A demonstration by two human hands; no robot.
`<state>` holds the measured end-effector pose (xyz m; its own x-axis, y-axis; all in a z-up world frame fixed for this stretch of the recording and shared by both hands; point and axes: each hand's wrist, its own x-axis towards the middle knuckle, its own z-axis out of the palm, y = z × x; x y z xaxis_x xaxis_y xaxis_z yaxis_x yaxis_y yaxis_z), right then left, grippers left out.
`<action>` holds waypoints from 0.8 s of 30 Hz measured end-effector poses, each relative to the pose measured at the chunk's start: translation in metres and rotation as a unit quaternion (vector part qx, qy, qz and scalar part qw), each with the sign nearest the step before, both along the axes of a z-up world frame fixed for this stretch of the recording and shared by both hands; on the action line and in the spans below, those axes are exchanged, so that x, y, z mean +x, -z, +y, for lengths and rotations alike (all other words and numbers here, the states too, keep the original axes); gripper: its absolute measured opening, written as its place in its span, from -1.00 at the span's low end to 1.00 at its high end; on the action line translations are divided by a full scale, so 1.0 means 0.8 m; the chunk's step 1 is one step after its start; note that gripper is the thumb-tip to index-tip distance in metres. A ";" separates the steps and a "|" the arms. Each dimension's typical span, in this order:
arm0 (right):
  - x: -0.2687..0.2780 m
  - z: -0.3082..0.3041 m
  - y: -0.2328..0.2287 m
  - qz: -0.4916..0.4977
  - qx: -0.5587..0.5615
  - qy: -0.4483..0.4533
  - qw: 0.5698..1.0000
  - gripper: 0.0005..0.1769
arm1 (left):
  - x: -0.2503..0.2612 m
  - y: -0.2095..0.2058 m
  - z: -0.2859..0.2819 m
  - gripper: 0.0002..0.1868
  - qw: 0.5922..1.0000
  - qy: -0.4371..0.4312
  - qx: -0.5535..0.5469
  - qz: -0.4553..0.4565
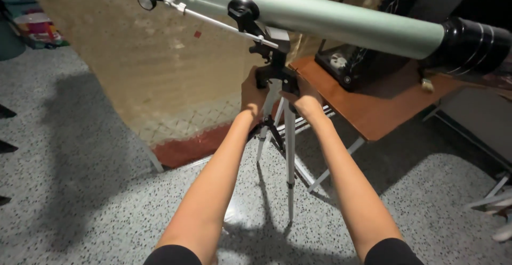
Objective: Cleaning a computer monitor, desk surface, and peripherals using a cloth and a brush.
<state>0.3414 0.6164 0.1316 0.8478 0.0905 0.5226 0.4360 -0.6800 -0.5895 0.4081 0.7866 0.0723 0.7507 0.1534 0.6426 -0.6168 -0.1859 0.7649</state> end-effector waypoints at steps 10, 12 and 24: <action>0.054 -0.033 0.020 0.047 -0.027 0.074 0.996 -0.34 | 0.094 0.027 -0.033 -0.36 0.998 0.015 0.044 0.043; 0.054 -0.031 0.008 0.057 -0.023 0.066 0.996 -0.38 | 0.111 0.032 -0.039 -0.40 0.994 0.001 0.080 0.078; 0.085 -0.022 0.045 0.098 -0.047 0.103 0.989 -0.26 | 0.128 0.041 -0.002 -0.36 0.993 0.036 0.103 0.040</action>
